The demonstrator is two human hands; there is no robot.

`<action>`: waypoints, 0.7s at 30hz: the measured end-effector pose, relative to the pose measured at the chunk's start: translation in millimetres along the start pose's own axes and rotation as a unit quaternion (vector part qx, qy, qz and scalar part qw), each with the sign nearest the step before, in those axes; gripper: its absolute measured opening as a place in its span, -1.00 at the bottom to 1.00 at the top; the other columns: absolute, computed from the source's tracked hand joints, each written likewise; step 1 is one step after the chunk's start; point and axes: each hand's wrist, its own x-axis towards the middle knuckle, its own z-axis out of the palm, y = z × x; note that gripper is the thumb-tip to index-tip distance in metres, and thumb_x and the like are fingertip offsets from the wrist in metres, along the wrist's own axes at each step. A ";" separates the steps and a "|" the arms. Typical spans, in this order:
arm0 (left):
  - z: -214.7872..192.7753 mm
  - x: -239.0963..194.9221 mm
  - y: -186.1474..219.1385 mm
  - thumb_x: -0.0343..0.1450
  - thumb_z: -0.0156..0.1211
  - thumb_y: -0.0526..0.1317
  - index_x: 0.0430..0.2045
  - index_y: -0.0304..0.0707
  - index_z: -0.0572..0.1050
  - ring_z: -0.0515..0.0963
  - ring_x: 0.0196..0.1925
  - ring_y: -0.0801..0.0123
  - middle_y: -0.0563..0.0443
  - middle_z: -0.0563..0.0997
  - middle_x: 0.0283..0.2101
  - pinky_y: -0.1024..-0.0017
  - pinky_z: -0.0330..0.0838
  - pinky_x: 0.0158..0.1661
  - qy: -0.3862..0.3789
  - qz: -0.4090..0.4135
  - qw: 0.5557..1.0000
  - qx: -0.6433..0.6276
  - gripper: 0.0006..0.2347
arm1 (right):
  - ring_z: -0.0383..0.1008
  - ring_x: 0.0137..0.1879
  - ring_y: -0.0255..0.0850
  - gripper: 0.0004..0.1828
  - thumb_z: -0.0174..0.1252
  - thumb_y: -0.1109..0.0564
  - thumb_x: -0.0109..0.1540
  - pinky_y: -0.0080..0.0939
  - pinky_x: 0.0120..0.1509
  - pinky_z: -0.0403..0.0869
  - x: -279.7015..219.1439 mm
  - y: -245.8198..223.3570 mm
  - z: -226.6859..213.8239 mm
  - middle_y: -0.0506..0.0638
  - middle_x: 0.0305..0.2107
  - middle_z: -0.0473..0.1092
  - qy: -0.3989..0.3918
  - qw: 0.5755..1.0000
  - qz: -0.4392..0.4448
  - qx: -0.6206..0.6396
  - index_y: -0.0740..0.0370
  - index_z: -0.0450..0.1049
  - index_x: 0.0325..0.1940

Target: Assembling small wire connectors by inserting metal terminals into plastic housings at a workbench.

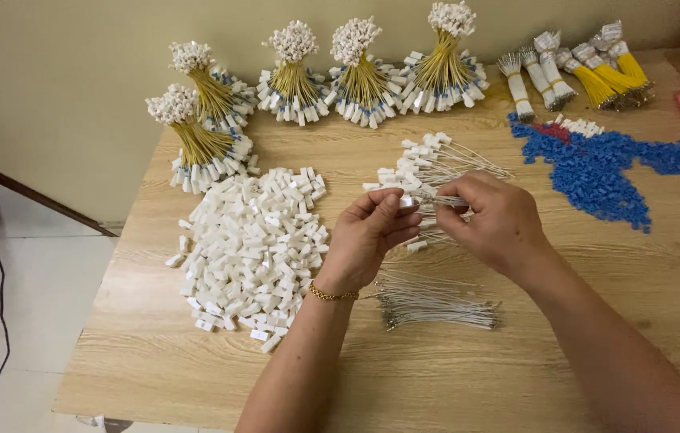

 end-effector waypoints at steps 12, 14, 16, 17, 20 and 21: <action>-5.8 7.1 -14.2 0.51 0.16 -0.31 -0.08 -0.43 0.52 0.71 -0.12 0.17 -0.15 0.65 -0.16 0.22 0.68 -0.05 0.021 0.012 0.999 0.042 -0.83 | 0.64 -0.23 -0.24 -0.79 0.34 0.13 0.18 -0.25 -0.21 0.57 1.0 4.1 9.7 -0.01 -0.27 0.55 -0.036 0.999 0.011 0.028 0.25 0.57 -0.16; -7.8 6.1 -13.8 0.52 0.17 -0.31 -0.08 -0.44 0.53 0.71 -0.13 0.17 -0.16 0.66 -0.17 0.24 0.67 -0.05 0.010 0.021 0.998 0.064 -0.83 | 0.63 -0.23 -0.24 -0.78 0.34 0.14 0.17 -0.25 -0.20 0.57 1.2 11.7 14.2 0.00 -0.26 0.55 -0.045 0.998 0.008 0.043 0.27 0.56 -0.14; -9.3 4.4 -14.1 0.52 0.18 -0.32 -0.08 -0.46 0.53 0.71 -0.13 0.17 -0.16 0.67 -0.17 0.25 0.66 -0.04 -0.002 0.029 0.996 0.087 -0.83 | 0.63 -0.23 -0.24 -0.77 0.34 0.16 0.17 -0.25 -0.18 0.58 1.0 14.6 18.6 0.01 -0.25 0.55 -0.053 0.997 0.007 0.059 0.28 0.56 -0.12; -9.2 4.0 -15.2 0.51 0.19 -0.32 -0.09 -0.45 0.53 0.71 -0.13 0.19 -0.15 0.67 -0.17 0.26 0.67 -0.05 -0.005 0.032 0.995 0.096 -0.84 | 0.62 -0.23 -0.24 -0.76 0.33 0.16 0.16 -0.25 -0.18 0.58 0.8 14.6 20.0 0.01 -0.26 0.54 -0.057 0.996 0.010 0.068 0.29 0.56 -0.12; -9.5 3.3 -18.7 0.51 0.19 -0.33 -0.10 -0.44 0.53 0.71 -0.15 0.22 -0.13 0.67 -0.17 0.26 0.67 -0.06 -0.003 0.031 0.995 0.099 -0.85 | 0.60 -0.24 -0.25 -0.76 0.32 0.17 0.17 -0.25 -0.19 0.57 0.5 14.8 22.1 0.00 -0.29 0.53 -0.068 0.994 0.013 0.087 0.30 0.55 -0.11; -9.8 2.8 -20.0 0.51 0.19 -0.33 -0.10 -0.45 0.53 0.70 -0.16 0.23 -0.13 0.67 -0.18 0.27 0.67 -0.07 0.002 0.028 0.995 0.095 -0.85 | 0.59 -0.25 -0.25 -0.77 0.31 0.17 0.17 -0.25 -0.19 0.57 -0.2 14.9 22.6 -0.01 -0.30 0.52 -0.073 0.992 0.015 0.098 0.29 0.55 -0.12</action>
